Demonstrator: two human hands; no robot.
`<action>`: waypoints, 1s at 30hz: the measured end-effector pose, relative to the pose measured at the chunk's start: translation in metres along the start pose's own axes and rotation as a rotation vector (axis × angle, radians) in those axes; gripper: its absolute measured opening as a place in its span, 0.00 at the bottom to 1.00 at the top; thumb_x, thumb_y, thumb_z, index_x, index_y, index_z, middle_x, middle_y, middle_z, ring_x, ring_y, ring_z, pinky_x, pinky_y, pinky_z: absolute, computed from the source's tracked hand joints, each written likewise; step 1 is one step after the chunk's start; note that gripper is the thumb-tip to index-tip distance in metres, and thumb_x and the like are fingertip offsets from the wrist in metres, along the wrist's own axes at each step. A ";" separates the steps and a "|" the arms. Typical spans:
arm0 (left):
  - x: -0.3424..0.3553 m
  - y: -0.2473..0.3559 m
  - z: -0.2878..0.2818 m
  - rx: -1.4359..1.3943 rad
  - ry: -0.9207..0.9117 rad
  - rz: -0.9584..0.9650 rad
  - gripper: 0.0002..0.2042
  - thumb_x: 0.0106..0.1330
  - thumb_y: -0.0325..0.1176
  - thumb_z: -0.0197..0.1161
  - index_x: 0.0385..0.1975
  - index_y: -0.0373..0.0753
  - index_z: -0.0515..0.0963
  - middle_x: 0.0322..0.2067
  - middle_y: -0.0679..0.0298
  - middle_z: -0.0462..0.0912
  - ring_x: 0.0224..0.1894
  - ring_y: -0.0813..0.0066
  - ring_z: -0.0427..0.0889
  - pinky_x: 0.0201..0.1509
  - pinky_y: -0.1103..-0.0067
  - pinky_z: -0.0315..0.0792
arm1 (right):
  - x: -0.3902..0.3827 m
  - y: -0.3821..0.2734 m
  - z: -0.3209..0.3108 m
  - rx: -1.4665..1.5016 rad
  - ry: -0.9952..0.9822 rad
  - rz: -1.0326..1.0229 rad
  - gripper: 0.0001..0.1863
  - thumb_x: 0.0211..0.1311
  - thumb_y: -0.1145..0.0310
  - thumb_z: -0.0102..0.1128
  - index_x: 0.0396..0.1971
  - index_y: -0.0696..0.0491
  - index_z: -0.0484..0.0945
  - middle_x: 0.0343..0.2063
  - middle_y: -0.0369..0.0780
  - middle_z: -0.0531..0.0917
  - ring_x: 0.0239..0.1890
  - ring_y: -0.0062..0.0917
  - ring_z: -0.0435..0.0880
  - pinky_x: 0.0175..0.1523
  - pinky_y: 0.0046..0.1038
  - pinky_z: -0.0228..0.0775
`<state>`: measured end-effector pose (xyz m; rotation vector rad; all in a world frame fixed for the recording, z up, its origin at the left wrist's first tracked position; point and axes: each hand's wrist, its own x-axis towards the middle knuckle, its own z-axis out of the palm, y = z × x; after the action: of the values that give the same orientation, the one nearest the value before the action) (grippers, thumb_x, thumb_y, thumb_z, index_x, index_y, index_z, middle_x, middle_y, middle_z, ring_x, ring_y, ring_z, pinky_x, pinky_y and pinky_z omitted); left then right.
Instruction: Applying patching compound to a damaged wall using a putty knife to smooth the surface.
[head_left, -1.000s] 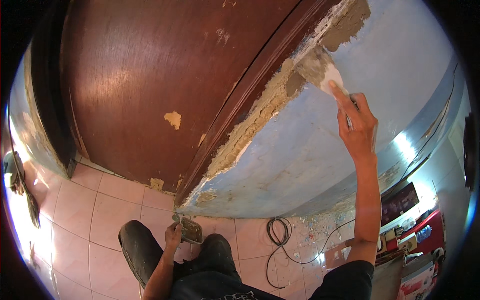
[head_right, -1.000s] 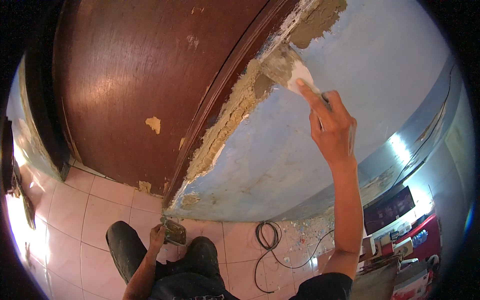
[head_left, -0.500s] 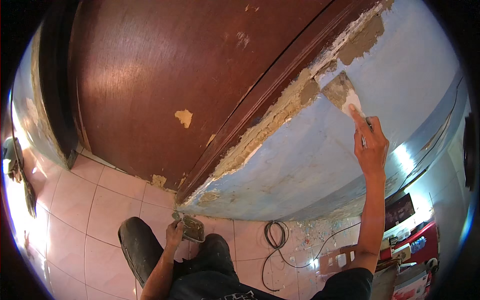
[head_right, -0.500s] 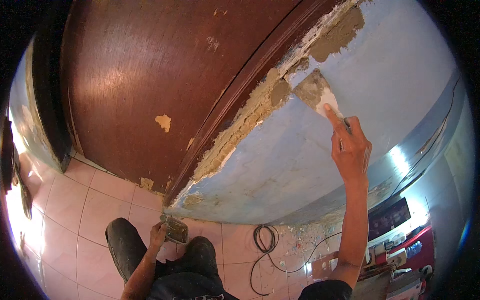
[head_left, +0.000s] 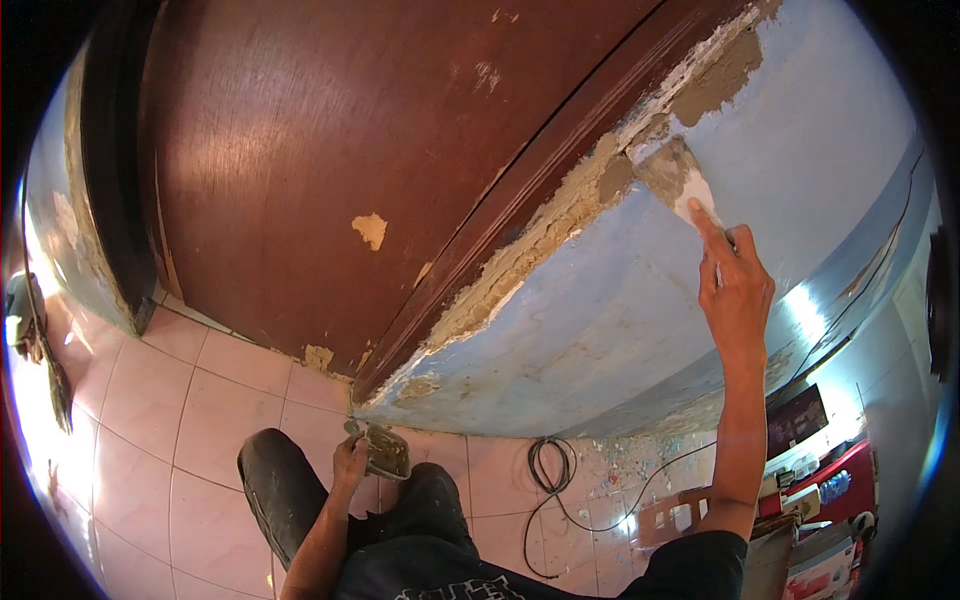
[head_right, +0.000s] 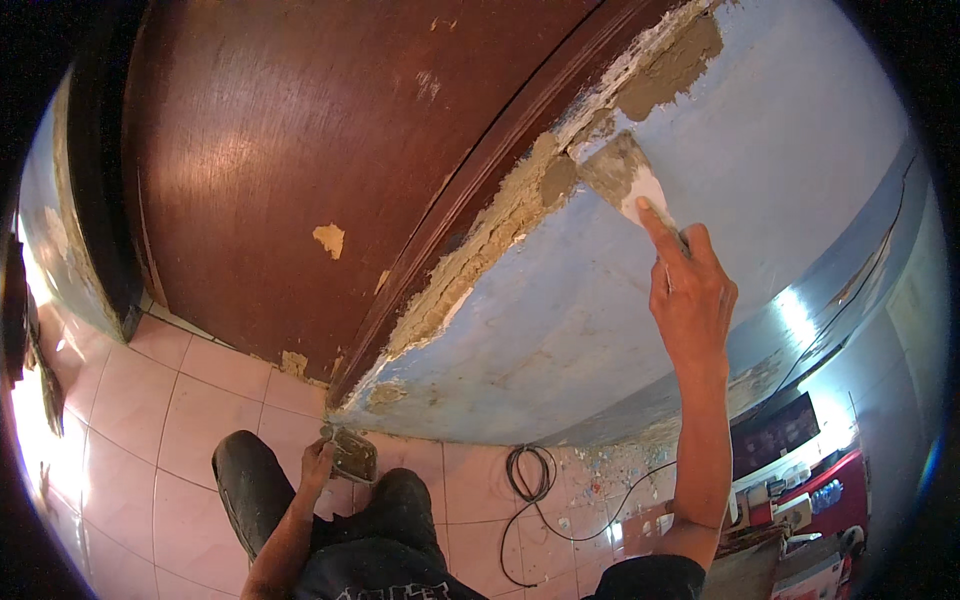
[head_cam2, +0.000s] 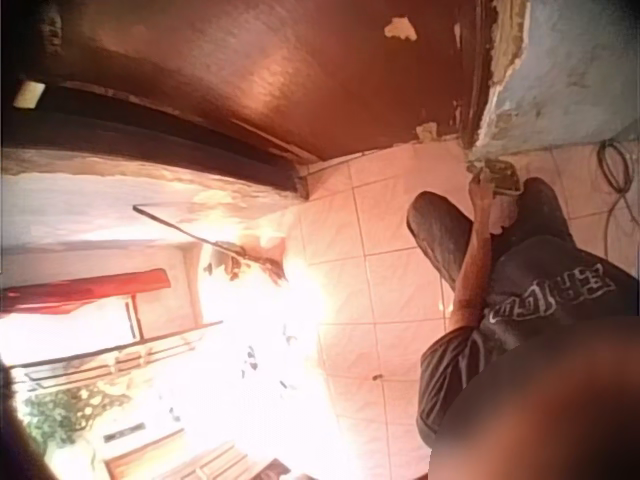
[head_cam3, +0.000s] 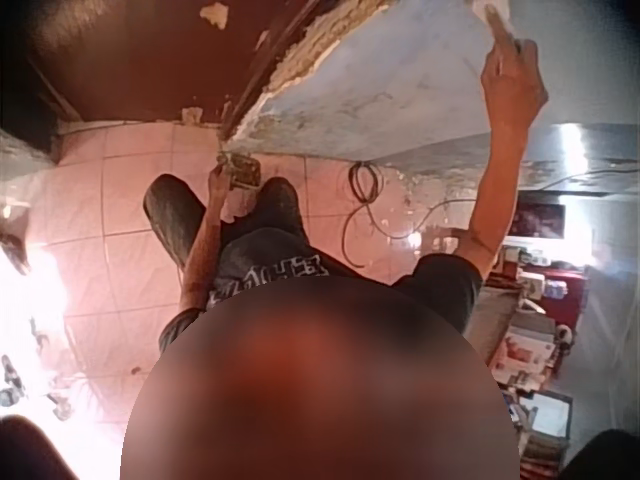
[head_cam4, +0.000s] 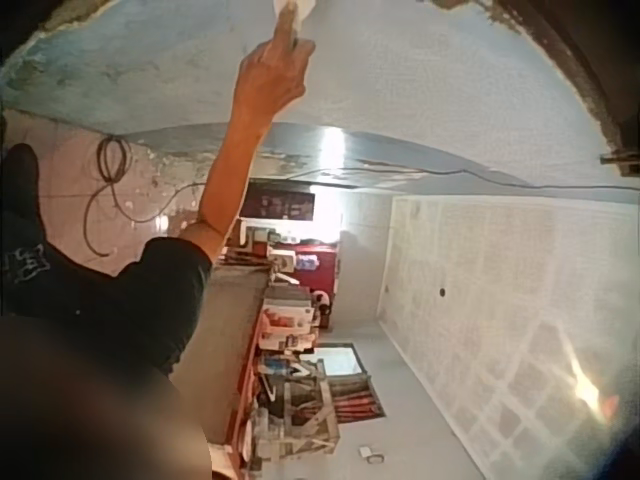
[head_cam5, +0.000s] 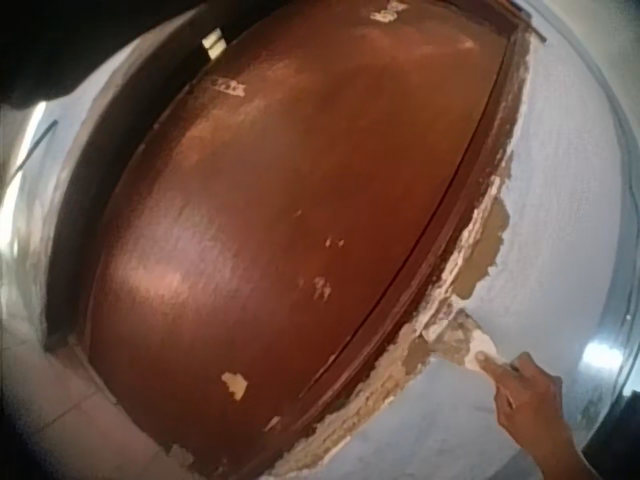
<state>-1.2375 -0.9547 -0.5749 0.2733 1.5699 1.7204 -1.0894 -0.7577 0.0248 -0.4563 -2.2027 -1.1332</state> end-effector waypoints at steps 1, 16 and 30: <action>-0.001 0.003 0.001 -0.001 -0.003 0.002 0.27 0.71 0.46 0.58 0.59 0.28 0.78 0.21 0.62 0.79 0.18 0.75 0.78 0.20 0.74 0.73 | -0.002 0.000 -0.003 0.035 -0.003 0.020 0.36 0.57 0.83 0.65 0.64 0.33 0.79 0.31 0.37 0.71 0.26 0.30 0.78 0.33 0.36 0.76; 0.003 -0.007 -0.003 0.020 -0.019 0.044 0.25 0.72 0.46 0.58 0.54 0.27 0.80 0.19 0.62 0.77 0.16 0.75 0.77 0.20 0.75 0.74 | 0.004 -0.001 -0.012 0.011 -0.015 0.002 0.38 0.57 0.82 0.65 0.65 0.30 0.77 0.31 0.37 0.71 0.28 0.29 0.79 0.31 0.34 0.77; -0.005 0.007 0.000 0.105 0.010 0.059 0.26 0.71 0.44 0.58 0.57 0.27 0.79 0.20 0.61 0.78 0.17 0.73 0.77 0.21 0.73 0.72 | 0.019 0.028 0.004 0.055 0.035 -0.072 0.38 0.58 0.83 0.64 0.65 0.29 0.77 0.30 0.35 0.71 0.24 0.29 0.76 0.30 0.35 0.73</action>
<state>-1.2373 -0.9578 -0.5668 0.3680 1.6776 1.6883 -1.0896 -0.7374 0.0523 -0.3334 -2.2298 -1.1063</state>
